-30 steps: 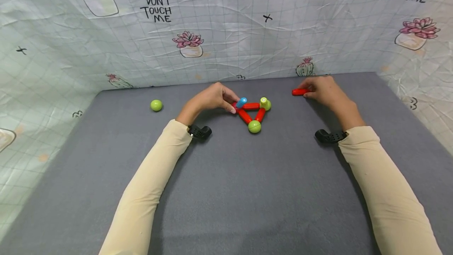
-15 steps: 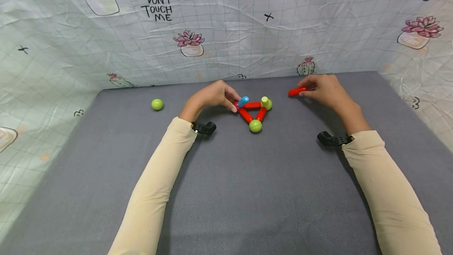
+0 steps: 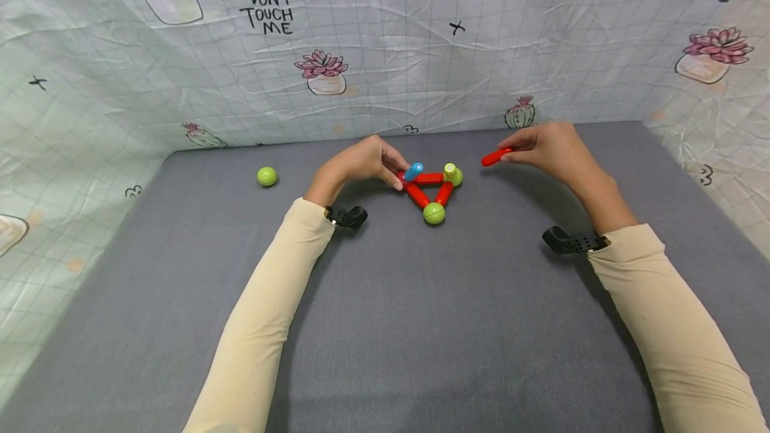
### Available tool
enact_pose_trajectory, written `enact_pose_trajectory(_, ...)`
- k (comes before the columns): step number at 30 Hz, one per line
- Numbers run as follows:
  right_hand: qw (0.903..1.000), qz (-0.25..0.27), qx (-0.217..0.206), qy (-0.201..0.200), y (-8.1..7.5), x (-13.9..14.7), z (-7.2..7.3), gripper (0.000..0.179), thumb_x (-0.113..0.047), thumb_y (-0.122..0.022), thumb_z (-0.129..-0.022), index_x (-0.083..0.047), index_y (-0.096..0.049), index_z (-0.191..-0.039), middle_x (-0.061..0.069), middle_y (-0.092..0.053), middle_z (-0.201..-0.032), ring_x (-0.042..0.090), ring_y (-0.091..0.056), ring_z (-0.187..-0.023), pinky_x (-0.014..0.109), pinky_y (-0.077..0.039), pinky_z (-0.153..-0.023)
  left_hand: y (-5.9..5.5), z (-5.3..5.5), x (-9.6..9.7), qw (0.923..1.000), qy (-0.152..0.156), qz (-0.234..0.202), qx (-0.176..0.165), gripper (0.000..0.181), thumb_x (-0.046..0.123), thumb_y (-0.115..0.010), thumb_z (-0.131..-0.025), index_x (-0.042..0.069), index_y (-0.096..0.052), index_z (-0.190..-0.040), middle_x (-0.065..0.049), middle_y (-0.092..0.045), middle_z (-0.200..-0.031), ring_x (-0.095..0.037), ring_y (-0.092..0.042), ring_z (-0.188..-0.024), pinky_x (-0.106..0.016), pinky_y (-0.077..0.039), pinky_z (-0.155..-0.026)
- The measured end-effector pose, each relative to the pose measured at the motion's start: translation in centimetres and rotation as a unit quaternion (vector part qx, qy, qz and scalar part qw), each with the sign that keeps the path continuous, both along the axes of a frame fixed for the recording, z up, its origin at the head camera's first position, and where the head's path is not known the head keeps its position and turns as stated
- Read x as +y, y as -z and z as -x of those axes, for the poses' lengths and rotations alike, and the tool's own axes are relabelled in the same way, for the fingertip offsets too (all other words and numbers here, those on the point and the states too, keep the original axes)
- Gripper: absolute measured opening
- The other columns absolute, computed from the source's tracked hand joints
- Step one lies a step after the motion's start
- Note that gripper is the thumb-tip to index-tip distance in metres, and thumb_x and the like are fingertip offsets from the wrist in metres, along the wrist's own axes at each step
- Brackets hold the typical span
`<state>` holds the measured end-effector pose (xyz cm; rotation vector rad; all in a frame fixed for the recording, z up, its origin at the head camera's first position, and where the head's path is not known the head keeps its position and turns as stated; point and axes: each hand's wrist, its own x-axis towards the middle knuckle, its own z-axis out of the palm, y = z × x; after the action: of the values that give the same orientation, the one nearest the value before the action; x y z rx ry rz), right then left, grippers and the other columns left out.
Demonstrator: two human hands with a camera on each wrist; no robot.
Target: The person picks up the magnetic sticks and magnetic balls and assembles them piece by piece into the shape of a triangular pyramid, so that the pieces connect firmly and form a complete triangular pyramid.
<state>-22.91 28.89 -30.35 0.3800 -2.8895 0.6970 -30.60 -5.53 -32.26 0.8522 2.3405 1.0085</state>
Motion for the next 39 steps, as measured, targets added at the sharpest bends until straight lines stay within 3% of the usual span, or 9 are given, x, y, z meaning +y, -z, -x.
enact_pose_trajectory(7, 0.9998, -0.006, -0.002, -0.017, -1.1, -1.1, -0.9, 0.021, -0.022, -0.081, -0.089, -0.015, -0.082, -0.108, 0.009, -0.078, -0.099, 0.017, -0.053, -0.07, 0.025, -0.038, -0.052, 0.0, 0.1, 0.0, 1.0, -0.001, 0.005, -0.001, 0.037, 0.002, -0.087, -0.077, 0.001, -0.077, -0.112, -0.011, -0.077, -0.107, -0.016, -0.073, -0.098, -0.03, -0.058, -0.088)
enact_pose_trajectory(20, 0.9984, -0.023, -0.005, -0.051, -2.5, -2.4, -2.4, 0.02, -0.02, -0.085, -0.085, -0.015, -0.083, -0.104, 0.005, -0.079, -0.093, 0.014, -0.06, -0.07, 0.023, -0.042, -0.052, 0.2, 0.3, 0.0, 1.0, 0.003, 0.002, 0.003, 0.037, 0.004, -0.088, -0.077, 0.002, -0.078, -0.113, -0.009, -0.077, -0.108, -0.015, -0.073, -0.098, -0.03, -0.058, -0.088)
enact_pose_trajectory(39, 0.9946, -0.023, 0.001, -0.102, -3.0, -3.2, -4.1, 0.02, -0.005, -0.084, -0.083, -0.019, -0.082, -0.096, -0.001, -0.077, -0.093, 0.012, -0.065, -0.072, 0.021, -0.049, -0.058, 0.2, 0.2, 0.0, 1.0, -0.001, 0.0, 0.001, 0.037, 0.003, -0.087, -0.077, 0.002, -0.078, -0.113, -0.01, -0.077, -0.107, -0.016, -0.073, -0.098, -0.03, -0.058, -0.087)
